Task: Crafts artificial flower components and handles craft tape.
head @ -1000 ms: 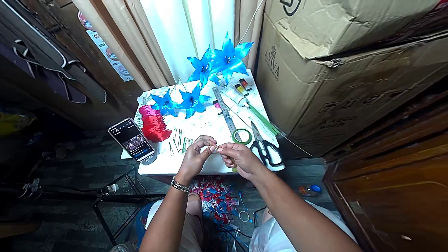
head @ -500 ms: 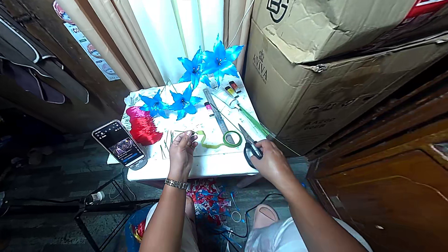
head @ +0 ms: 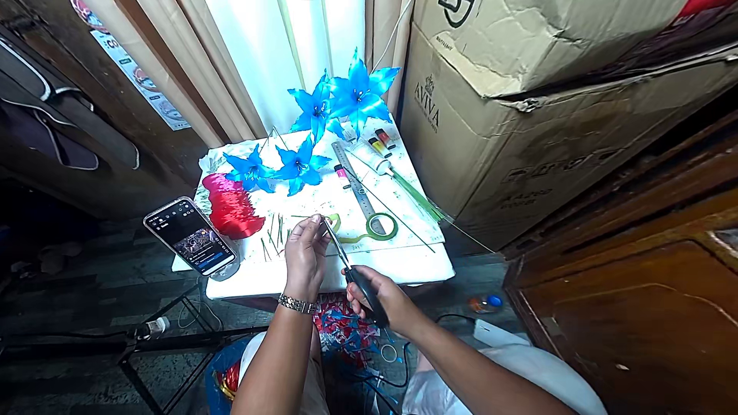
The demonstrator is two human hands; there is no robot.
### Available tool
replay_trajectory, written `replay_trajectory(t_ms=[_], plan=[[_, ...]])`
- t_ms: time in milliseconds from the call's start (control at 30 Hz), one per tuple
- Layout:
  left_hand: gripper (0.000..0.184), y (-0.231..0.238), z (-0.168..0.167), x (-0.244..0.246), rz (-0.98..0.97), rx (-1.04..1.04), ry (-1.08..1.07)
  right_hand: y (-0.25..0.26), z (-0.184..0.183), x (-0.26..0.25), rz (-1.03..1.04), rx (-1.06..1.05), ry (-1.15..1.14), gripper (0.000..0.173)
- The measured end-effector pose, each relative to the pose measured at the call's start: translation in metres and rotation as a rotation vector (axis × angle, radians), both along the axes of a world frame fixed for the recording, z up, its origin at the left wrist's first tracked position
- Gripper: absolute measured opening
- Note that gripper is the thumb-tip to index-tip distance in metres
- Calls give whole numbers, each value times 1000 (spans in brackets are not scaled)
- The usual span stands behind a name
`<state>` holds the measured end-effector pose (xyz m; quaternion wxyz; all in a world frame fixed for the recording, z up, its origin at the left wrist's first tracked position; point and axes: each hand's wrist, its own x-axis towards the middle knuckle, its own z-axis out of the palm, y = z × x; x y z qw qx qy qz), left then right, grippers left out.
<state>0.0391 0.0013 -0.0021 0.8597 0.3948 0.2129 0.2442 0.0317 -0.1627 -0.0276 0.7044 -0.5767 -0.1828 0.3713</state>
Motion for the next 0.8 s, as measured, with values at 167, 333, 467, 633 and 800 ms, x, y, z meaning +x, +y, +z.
replay_trajectory(t_ms=[167, 333, 467, 633, 800], plan=[[10, -3, -1, -1, -16, -28, -23, 7, -4, -2, -94, 10, 19, 40], [11, -6, -3, -2, -23, -32, -13, 11, -8, -3, -133, -3, -6, 37], [11, -7, -4, -2, -28, -25, -7, 12, -11, -3, -148, -5, -27, 38], [11, -8, -5, -1, -32, -29, -13, 13, -13, -6, -207, -40, -50, 37], [12, -7, -3, -1, -39, -53, -5, 13, -14, -9, -237, -37, -63, 34]])
